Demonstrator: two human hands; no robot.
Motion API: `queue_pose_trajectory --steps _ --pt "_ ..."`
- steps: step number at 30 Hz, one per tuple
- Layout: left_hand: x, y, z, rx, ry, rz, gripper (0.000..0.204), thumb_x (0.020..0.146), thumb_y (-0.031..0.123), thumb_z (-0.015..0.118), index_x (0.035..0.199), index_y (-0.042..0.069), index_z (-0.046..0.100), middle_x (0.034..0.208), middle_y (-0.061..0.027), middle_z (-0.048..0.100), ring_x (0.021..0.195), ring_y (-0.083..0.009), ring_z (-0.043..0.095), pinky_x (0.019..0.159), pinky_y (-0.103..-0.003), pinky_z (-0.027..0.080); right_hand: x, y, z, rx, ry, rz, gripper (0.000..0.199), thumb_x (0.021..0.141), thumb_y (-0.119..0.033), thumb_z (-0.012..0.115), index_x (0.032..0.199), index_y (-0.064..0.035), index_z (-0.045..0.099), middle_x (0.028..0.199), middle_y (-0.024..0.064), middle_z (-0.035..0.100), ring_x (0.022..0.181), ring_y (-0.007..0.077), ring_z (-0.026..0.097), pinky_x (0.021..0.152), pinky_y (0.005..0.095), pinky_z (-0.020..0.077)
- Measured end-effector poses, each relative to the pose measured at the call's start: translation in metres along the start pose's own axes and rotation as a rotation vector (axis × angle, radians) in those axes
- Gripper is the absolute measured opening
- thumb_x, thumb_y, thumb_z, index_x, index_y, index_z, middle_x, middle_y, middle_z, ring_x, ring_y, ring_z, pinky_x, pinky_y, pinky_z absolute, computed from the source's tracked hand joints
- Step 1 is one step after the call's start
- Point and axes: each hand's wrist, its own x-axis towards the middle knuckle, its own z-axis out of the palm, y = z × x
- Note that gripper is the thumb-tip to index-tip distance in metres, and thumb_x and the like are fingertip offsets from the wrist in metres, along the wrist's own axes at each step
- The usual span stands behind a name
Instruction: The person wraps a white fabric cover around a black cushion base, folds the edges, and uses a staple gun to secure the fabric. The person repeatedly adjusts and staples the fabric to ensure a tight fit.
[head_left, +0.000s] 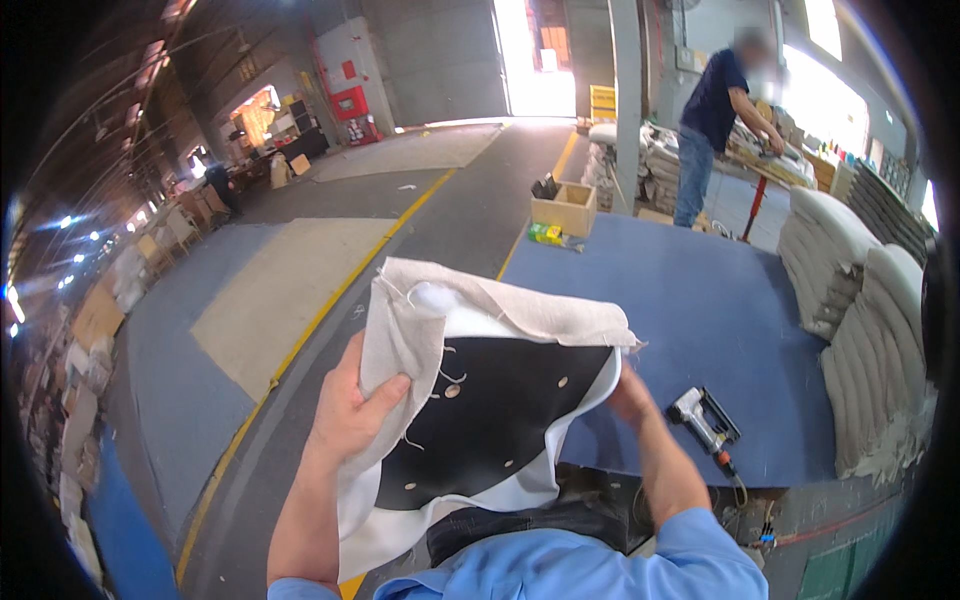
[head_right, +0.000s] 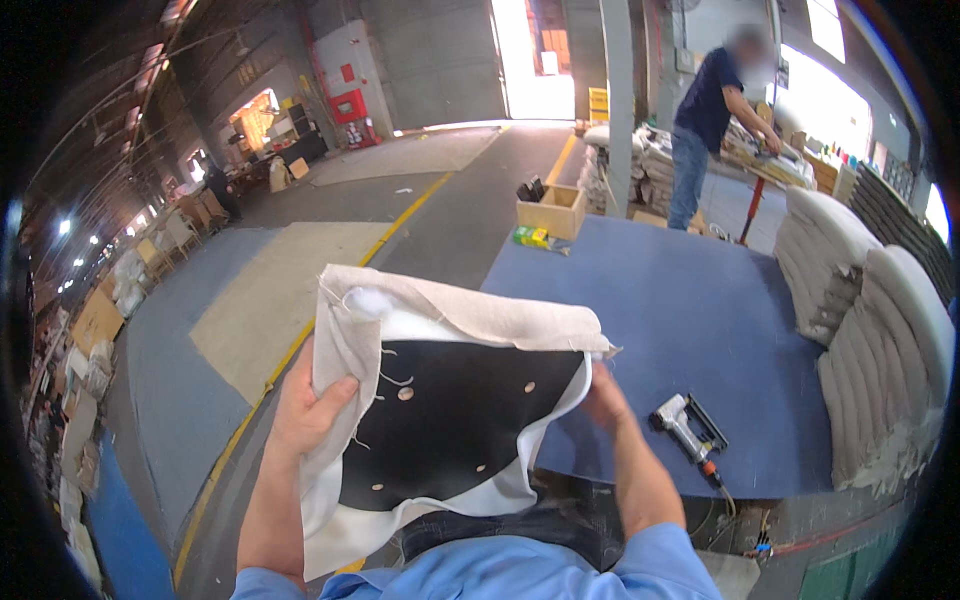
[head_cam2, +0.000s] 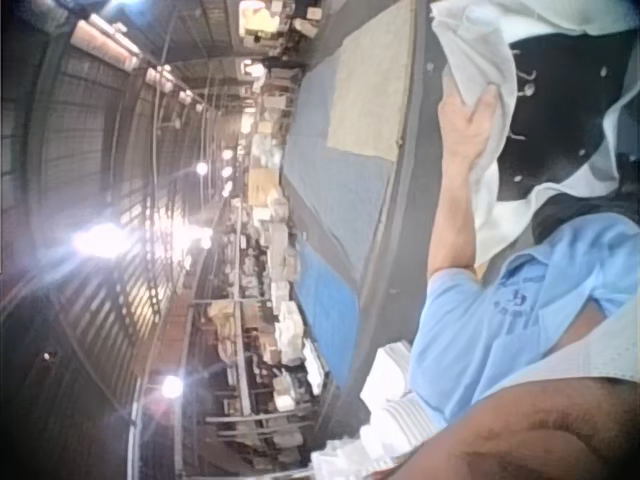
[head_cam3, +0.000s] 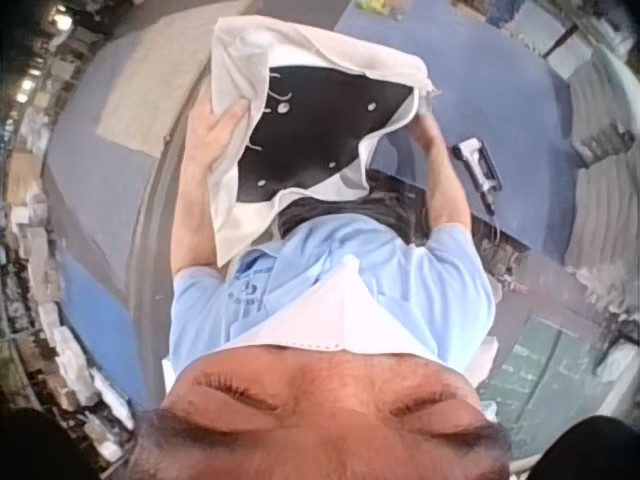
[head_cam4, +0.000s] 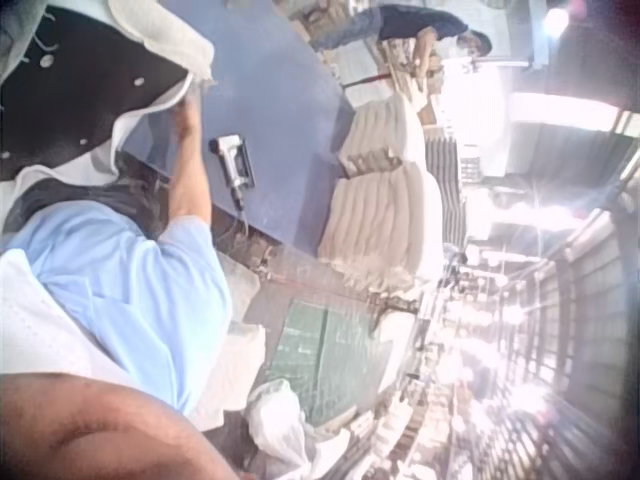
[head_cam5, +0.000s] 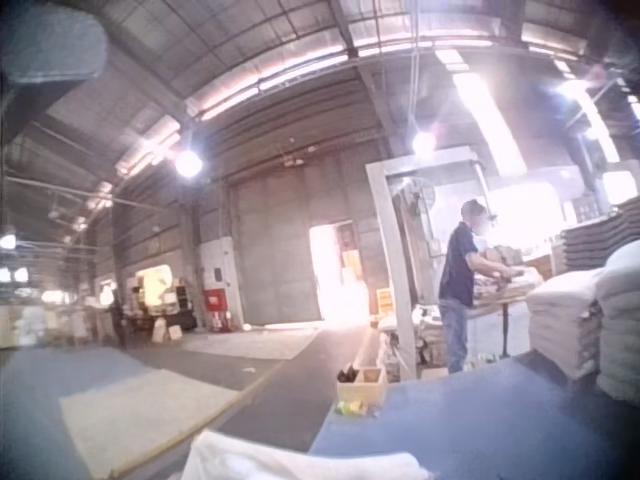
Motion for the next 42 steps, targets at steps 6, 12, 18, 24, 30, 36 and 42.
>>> queue_pose_trajectory --steps 6,12,18,24,30,36,42 --pt "-0.044 0.001 -0.024 -0.025 0.118 -0.103 0.058 0.087 0.010 0.074 0.140 -0.001 0.051 0.121 -0.0117 0.068 0.113 -0.0192 0.065 0.100 -0.035 0.048 0.008 0.061 0.097 0.511 0.050 -0.075 0.061 0.104 -0.046 0.048 0.151 -0.0071 0.047 0.150 0.0130 0.054 0.136 0.0324 0.052 0.116 0.0485 0.0395" --pt "-0.075 0.061 -0.043 -0.098 0.284 0.010 0.062 0.084 0.009 0.076 0.140 -0.002 0.051 0.124 -0.0113 0.066 0.115 -0.0192 0.063 0.102 -0.036 0.047 0.010 -0.007 0.133 0.488 -0.095 -0.338 0.063 0.103 -0.049 0.050 0.151 -0.0077 0.045 0.151 0.0123 0.051 0.139 0.0315 0.048 0.116 0.0476 0.0407" --pt "-0.096 -0.029 -0.011 0.659 0.112 0.546 0.059 0.093 0.029 0.067 0.142 0.000 0.050 0.134 -0.0135 0.062 0.120 -0.0303 0.061 0.106 -0.043 0.045 0.072 -0.168 0.131 0.371 -0.138 -0.652 0.077 0.098 -0.056 0.058 0.151 -0.0047 0.041 0.150 0.0124 0.049 0.132 0.0310 0.052 0.110 0.0475 0.0436" --pt "-0.060 -0.101 0.121 0.171 0.106 0.771 0.081 0.089 0.023 0.074 0.155 0.012 0.029 0.159 -0.0233 0.039 0.143 -0.0476 0.040 0.117 -0.058 0.030 0.084 -0.243 0.127 0.116 -0.100 -0.731 0.072 0.096 -0.049 0.061 0.149 -0.0034 0.043 0.146 0.0129 0.052 0.128 0.0299 0.054 0.107 0.0457 0.0448" --pt "-0.055 -0.115 0.209 0.504 -0.511 0.438 0.107 0.079 0.035 0.080 0.165 0.018 0.019 0.170 -0.0204 0.015 0.156 -0.0437 0.016 0.123 -0.061 0.020 0.063 -0.230 0.095 -0.086 0.036 -0.698 0.068 0.095 -0.042 0.063 0.147 -0.0021 0.046 0.143 0.0133 0.054 0.124 0.0288 0.055 0.104 0.0438 0.0460" --pt "0.081 -0.033 0.167 0.393 -0.111 0.625 0.109 0.081 0.046 0.081 0.165 0.018 0.017 0.170 -0.0180 0.013 0.156 -0.0452 0.013 0.123 -0.062 0.016 0.029 -0.213 0.065 -0.224 0.116 -0.696 0.063 0.094 -0.035 0.066 0.144 -0.0009 0.048 0.139 0.0138 0.057 0.120 0.0277 0.057 0.100 0.0420 0.0471" --pt "0.180 0.072 0.123 0.600 -0.718 0.607 0.124 0.059 0.041 0.096 0.160 0.013 0.029 0.152 -0.0179 0.047 0.145 -0.0394 0.038 0.121 -0.059 0.026 -0.020 -0.195 0.047 -0.355 0.186 -0.749 0.060 0.093 -0.028 0.069 0.142 0.0004 0.051 0.135 0.0142 0.059 0.116 0.0266 0.059 0.097 0.0402 0.0483"
